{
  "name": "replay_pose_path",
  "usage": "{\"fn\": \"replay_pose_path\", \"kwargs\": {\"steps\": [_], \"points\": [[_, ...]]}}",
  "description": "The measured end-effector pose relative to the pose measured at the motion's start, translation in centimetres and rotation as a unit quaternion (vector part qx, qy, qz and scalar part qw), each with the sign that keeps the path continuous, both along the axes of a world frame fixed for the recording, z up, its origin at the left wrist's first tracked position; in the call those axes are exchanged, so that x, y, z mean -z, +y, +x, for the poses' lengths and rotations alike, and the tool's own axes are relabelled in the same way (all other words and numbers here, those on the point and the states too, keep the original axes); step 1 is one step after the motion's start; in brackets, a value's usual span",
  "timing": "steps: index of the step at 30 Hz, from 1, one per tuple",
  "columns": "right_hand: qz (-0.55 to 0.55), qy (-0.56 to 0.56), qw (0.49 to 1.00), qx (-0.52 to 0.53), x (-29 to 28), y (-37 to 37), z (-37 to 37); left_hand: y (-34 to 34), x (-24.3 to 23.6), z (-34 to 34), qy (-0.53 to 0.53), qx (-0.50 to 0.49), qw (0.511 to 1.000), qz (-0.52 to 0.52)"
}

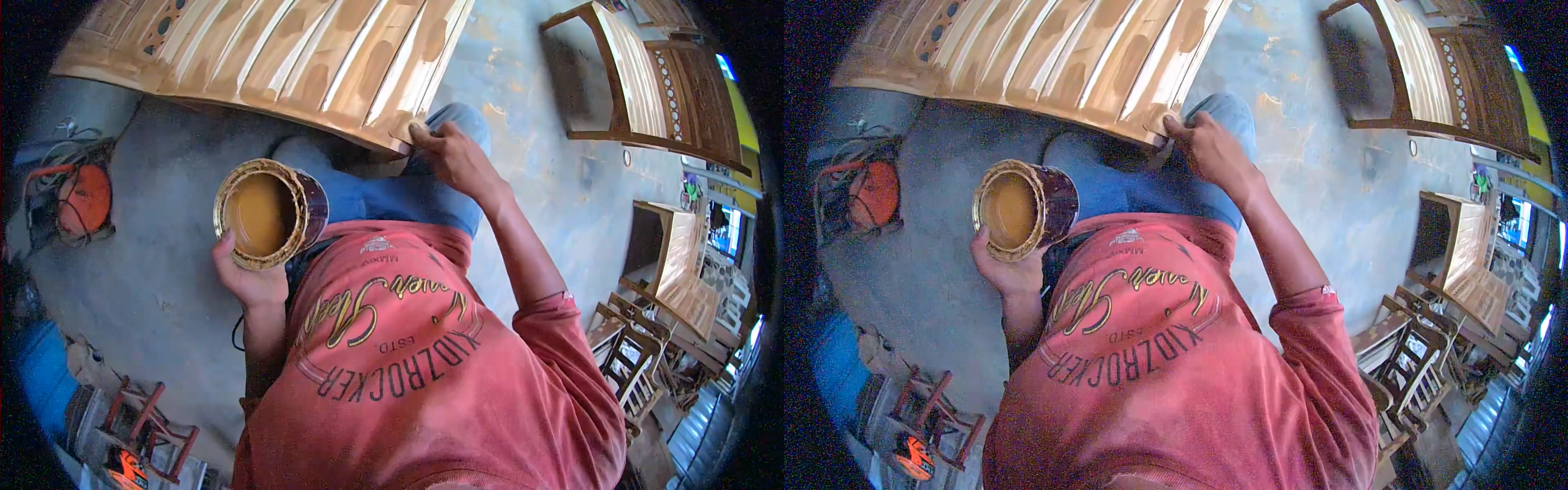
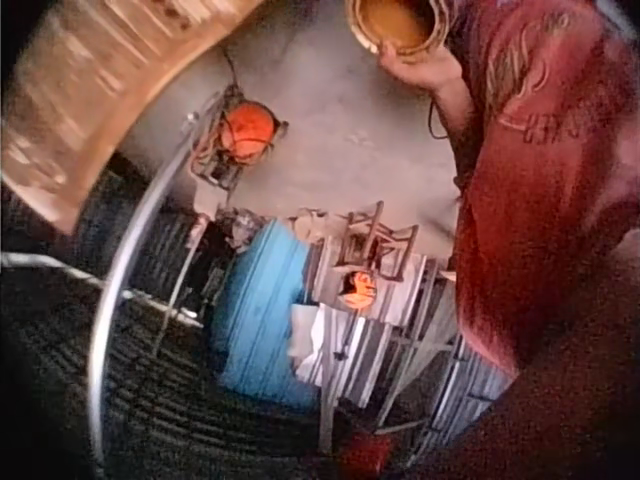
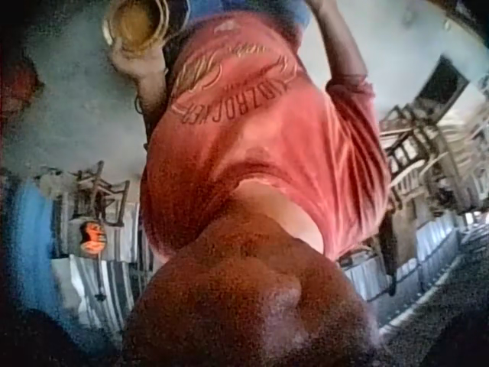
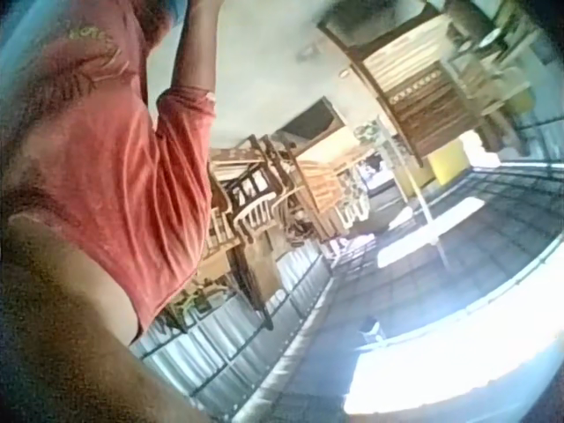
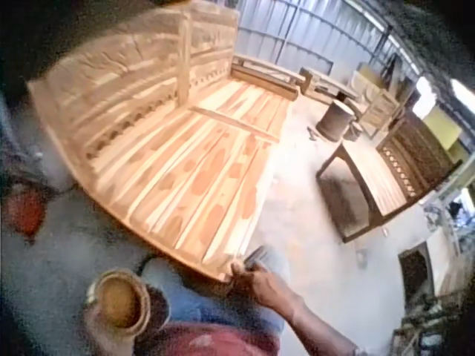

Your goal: Apply wood stain to a wooden headboard using a paintbrush.

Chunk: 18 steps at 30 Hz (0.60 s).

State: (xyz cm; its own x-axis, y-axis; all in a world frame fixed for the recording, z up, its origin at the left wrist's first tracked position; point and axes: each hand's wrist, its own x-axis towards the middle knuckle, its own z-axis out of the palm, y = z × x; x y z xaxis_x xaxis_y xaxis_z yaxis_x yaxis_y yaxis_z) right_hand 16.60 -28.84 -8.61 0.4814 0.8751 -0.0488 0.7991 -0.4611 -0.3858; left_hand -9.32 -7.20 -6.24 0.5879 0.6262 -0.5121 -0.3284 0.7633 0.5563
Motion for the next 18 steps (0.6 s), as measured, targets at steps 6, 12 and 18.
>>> {"fn": "replay_pose_path", "kwargs": {"steps": [6,12,18], "points": [[-0.076,0.057,0.994,0.062,-4.3,1.6,-0.5,0.7,0.4,-0.7,0.000,-0.010,1.000,0.001],[-0.043,0.134,0.984,0.107,-2.5,3.7,-0.5,0.9,0.4,-0.9,0.006,-0.003,1.000,0.009],[-0.119,0.129,0.982,0.073,-1.8,2.3,-4.5,1.2,0.8,-1.1,-0.015,0.010,1.000,-0.012]]}}
